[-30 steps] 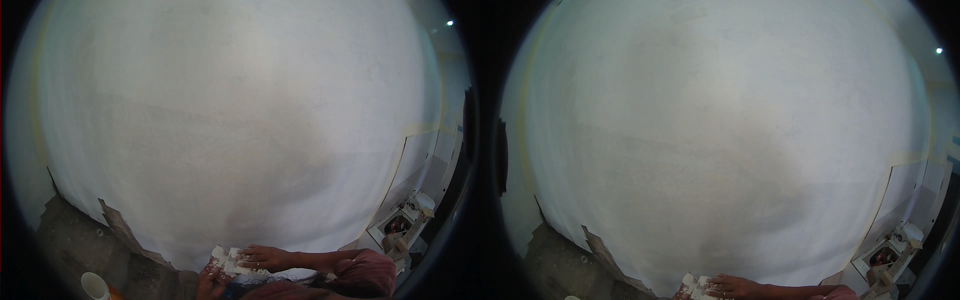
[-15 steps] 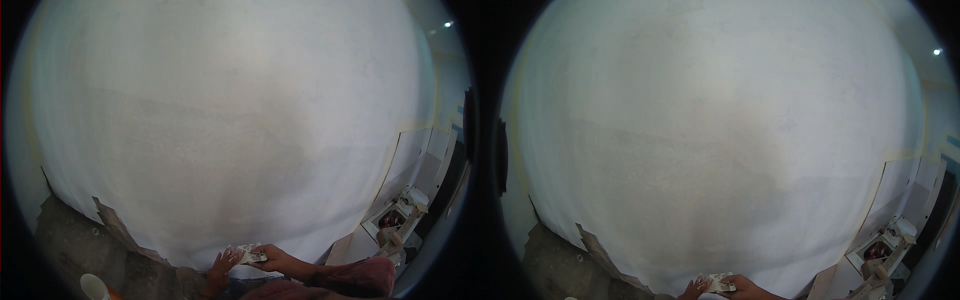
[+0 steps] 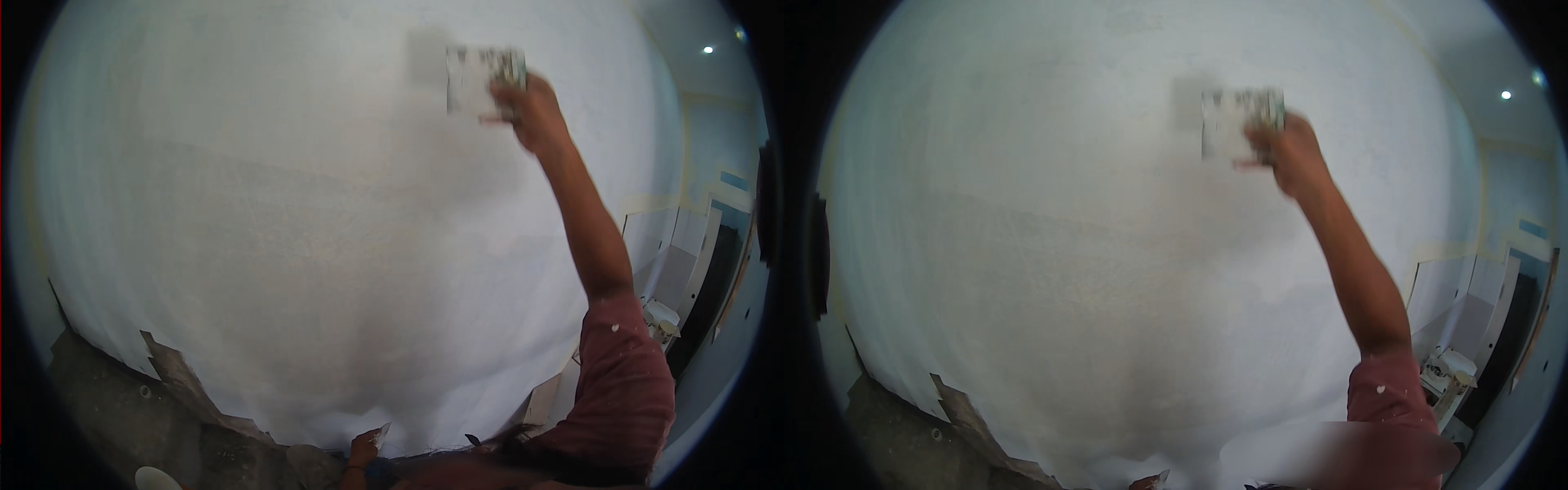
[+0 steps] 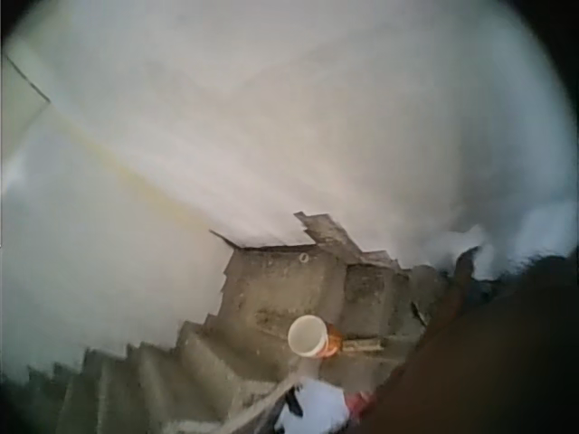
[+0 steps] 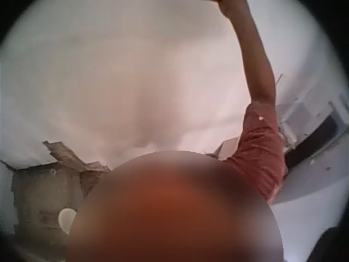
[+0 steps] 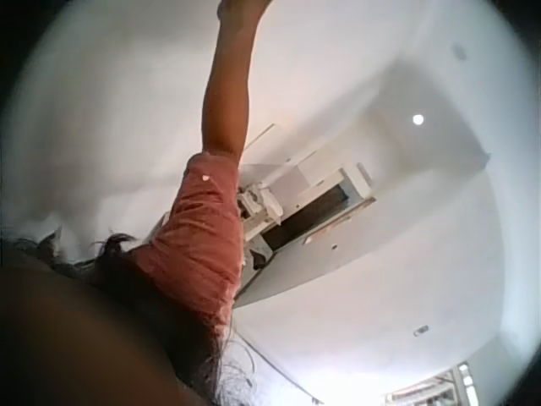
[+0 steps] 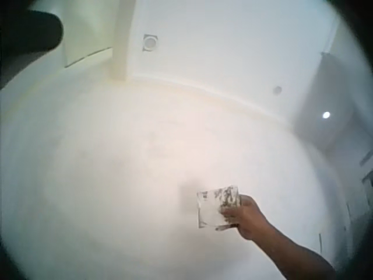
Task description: Applying putty or plaster to a wall using putty knives in a stairwell.
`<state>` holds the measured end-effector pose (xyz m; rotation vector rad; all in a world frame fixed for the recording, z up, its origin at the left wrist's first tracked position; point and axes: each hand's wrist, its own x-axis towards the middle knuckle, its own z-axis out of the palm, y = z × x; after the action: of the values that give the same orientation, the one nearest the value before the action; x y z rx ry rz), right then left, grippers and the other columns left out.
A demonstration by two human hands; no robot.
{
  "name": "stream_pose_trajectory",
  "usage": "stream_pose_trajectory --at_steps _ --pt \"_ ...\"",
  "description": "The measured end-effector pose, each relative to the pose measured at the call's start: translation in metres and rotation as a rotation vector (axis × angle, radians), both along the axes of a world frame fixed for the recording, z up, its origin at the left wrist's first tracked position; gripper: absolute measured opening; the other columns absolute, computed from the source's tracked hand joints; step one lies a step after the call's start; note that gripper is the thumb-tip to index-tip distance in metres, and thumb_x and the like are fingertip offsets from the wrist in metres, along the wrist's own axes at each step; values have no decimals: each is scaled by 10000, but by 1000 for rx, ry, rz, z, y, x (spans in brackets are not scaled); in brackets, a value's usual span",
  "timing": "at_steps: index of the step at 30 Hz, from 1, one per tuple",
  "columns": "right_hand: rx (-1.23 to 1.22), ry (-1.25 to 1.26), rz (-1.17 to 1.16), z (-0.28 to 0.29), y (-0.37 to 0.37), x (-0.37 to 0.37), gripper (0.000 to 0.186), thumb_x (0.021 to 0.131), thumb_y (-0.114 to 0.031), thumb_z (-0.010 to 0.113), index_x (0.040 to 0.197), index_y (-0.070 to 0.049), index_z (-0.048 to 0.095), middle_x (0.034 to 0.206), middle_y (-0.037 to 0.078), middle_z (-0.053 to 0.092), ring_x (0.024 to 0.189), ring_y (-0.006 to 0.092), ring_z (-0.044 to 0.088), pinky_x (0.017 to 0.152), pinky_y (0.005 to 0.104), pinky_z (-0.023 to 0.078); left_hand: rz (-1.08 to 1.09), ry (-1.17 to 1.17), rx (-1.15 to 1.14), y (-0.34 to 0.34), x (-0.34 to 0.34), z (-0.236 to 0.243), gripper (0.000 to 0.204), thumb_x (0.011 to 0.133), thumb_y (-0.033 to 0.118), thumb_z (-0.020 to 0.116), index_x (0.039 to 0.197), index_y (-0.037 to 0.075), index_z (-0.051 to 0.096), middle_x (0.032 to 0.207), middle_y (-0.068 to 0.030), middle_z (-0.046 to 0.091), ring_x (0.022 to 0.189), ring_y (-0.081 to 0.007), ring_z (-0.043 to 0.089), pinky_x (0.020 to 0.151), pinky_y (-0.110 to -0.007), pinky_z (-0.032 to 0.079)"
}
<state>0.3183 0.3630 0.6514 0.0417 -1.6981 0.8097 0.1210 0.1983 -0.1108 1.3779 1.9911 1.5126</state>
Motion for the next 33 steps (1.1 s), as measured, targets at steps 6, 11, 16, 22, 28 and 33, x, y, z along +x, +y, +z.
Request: stream_pose_trajectory --at_steps 6,11,16,22,28,33 --pt "429 -17 -395 185 55 -26 271 785 -63 597 1025 62 619 939 178 666 857 295 670 713 414 580 -60 23 -197 13 -20 -35 451 736 85 546 1155 184 680 1041 -167 680 985 -374 638 878 -434 517" --pt "582 -57 -1109 186 31 -71 296 762 -83 577 1027 28 643 951 223 678 895 356 670 773 433 546 -16 -20 -240 16 -13 -58 430 753 112 550 1155 193 680 1035 -170 677 973 -380 637 868 -436 517" --pt "567 -56 -1314 160 14 -83 229 759 -96 595 950 -1 679 971 219 684 931 368 668 780 440 542 -72 -45 -242 4 -12 -27 439 753 122 548 1170 185 672 1037 -167 679 991 -376 637 878 -433 511" --pt "898 -130 -1372 88 -22 -156 178 753 -47 585 880 -21 706 937 193 694 922 345 660 704 432 558 -145 -53 -301 24 -17 -57 469 739 113 536 1185 176 665 1075 -179 669 1027 -373 628 894 -420 504" --pt "906 -210 -1216 59 -15 -131 325 734 -36 572 1036 -84 681 916 191 688 867 334 672 748 459 547 -125 -56 -319 6 -7 -34 467 740 117 536 1184 173 668 1074 -194 664 1019 -375 629 896 -427 504" --pt "511 17 -1376 167 32 -50 328 755 -110 581 1065 -102 690 992 172 696 937 356 667 801 447 540 -111 -47 -324 2 -15 -34 470 736 142 548 1188 180 668 1063 -203 662 1001 -374 634 886 -431 509"
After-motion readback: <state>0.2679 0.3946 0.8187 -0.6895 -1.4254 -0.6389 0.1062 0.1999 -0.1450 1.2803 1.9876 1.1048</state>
